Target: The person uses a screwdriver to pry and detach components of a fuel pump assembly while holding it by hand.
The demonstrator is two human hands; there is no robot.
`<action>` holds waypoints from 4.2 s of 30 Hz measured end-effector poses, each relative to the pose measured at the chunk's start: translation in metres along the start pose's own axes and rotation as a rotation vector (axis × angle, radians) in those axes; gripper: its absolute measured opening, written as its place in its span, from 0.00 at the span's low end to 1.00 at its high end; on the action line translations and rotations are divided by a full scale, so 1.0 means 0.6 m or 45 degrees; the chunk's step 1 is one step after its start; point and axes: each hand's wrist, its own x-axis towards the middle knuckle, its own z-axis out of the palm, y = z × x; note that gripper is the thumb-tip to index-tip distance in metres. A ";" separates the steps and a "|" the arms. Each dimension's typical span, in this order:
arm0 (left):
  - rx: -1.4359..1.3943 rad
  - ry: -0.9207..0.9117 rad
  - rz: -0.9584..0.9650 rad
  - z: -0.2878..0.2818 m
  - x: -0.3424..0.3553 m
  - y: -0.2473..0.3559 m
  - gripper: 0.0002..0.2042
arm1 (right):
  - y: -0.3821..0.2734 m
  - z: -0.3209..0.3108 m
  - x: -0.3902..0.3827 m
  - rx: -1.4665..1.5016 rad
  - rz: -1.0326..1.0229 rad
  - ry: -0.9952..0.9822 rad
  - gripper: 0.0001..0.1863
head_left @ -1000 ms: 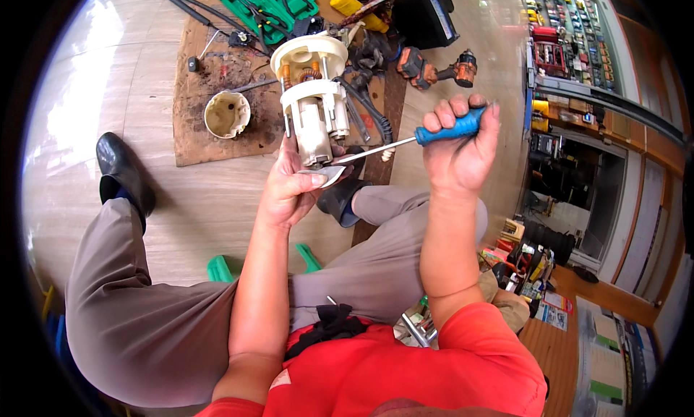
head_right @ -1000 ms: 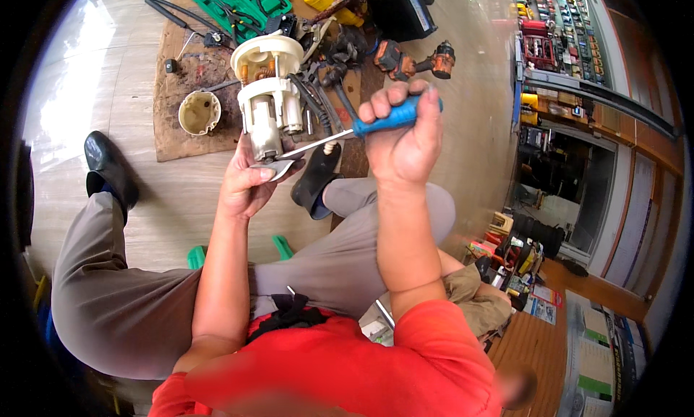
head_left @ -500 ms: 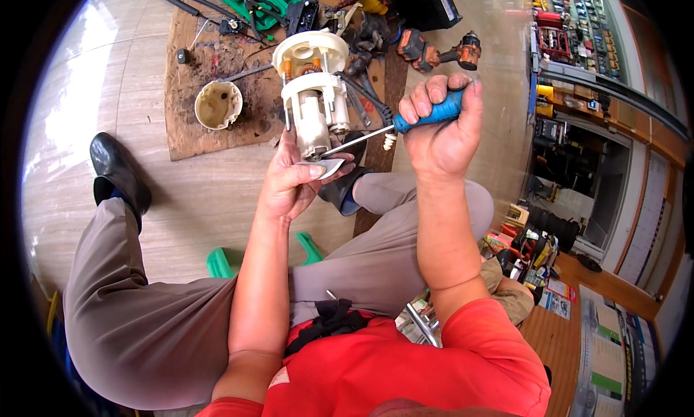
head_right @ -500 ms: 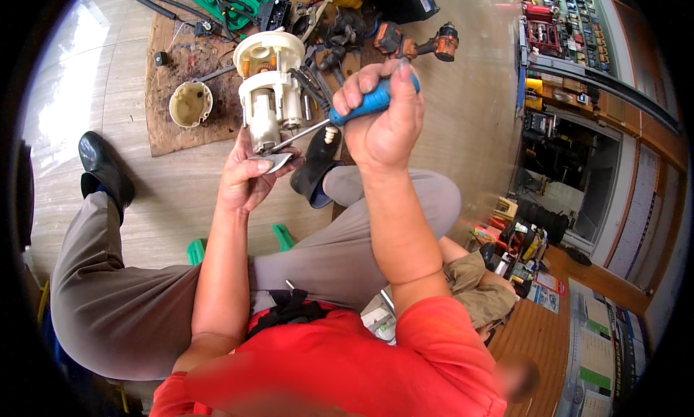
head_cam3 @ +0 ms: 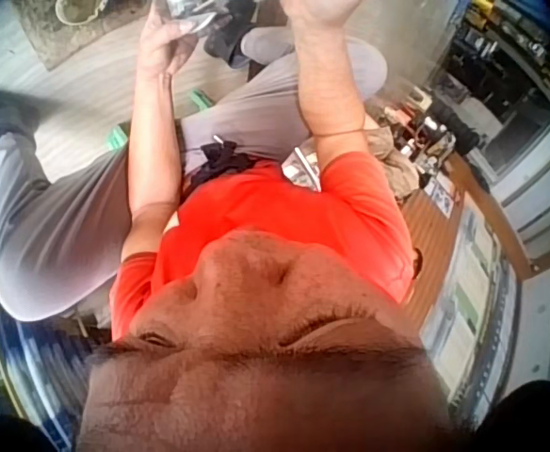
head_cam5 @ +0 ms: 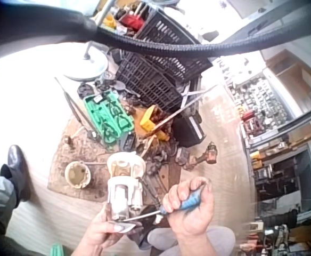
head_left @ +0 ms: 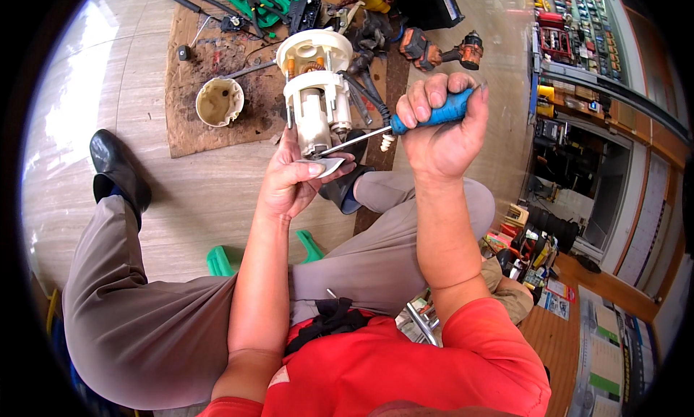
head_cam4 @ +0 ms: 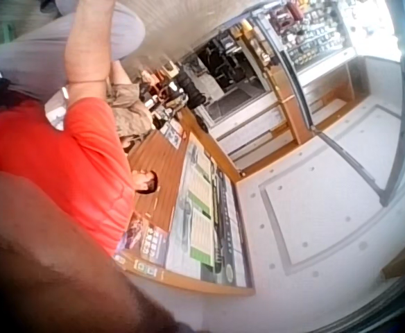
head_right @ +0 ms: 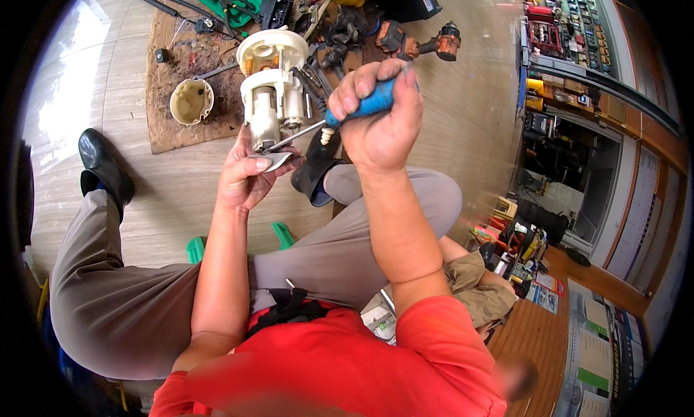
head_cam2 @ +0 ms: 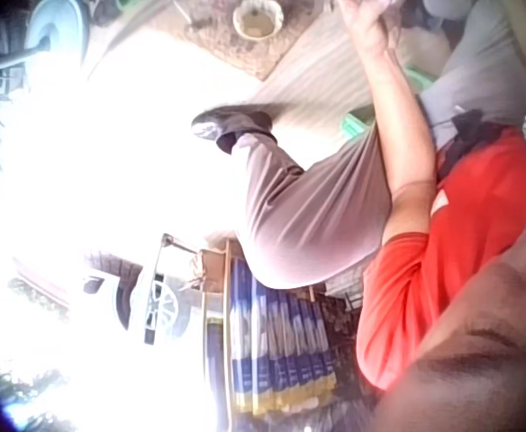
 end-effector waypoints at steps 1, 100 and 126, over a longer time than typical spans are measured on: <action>-0.002 -0.003 0.001 0.000 0.000 0.000 0.39 | 0.000 0.000 0.000 0.000 0.002 -0.006 0.16; -0.051 -0.040 -0.034 -0.020 -0.003 0.010 0.46 | 0.011 0.039 -0.010 0.002 -0.079 -0.178 0.25; -0.075 -0.138 -0.109 -0.006 -0.004 -0.021 0.41 | -0.021 0.086 0.002 -0.623 -0.002 0.056 0.25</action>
